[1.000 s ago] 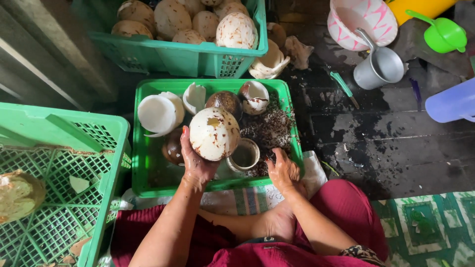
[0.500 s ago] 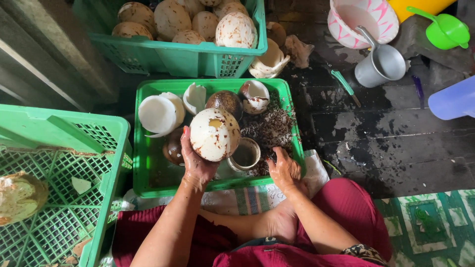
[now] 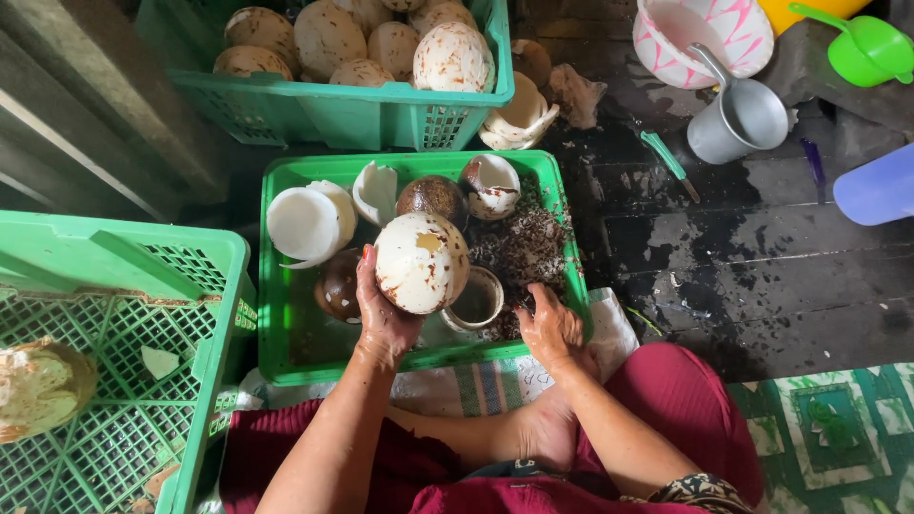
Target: Cleaning and scraping the outer surface of coconut shells using a hand tool in a processing area
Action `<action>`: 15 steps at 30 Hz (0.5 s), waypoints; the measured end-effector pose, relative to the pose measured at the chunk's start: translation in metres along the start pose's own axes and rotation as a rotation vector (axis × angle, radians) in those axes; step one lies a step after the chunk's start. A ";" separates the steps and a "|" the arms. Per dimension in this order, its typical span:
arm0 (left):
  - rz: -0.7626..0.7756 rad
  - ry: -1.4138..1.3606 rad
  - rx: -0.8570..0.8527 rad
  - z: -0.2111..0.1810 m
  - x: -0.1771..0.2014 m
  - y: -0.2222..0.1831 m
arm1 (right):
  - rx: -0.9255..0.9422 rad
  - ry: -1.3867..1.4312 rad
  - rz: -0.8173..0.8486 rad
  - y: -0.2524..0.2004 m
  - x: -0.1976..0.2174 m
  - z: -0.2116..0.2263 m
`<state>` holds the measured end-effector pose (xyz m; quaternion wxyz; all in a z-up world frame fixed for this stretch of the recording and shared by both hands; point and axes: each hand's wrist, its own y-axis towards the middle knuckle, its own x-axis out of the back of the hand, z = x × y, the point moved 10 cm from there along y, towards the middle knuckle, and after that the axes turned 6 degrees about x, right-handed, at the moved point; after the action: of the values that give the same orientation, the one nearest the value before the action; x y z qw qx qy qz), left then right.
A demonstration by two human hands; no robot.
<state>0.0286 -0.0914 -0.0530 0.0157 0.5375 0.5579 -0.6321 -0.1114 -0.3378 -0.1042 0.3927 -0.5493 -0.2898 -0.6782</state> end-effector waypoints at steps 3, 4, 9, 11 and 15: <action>-0.006 0.007 -0.015 0.001 -0.001 0.000 | -0.004 -0.002 0.012 0.000 -0.001 -0.001; -0.013 0.006 -0.010 0.001 -0.001 -0.001 | -0.006 0.000 0.018 0.000 0.000 0.000; -0.020 0.011 -0.013 0.003 -0.002 -0.002 | -0.023 0.000 0.034 -0.001 -0.002 -0.002; -0.025 0.014 -0.016 0.003 -0.002 -0.003 | -0.019 0.018 0.036 -0.001 -0.002 -0.002; -0.026 0.019 -0.027 0.002 0.000 -0.002 | -0.019 0.020 0.044 -0.002 0.001 0.001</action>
<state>0.0261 -0.0917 -0.0521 0.0096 0.5362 0.5735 -0.6193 -0.1122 -0.3363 -0.1032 0.4051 -0.5525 -0.2675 -0.6776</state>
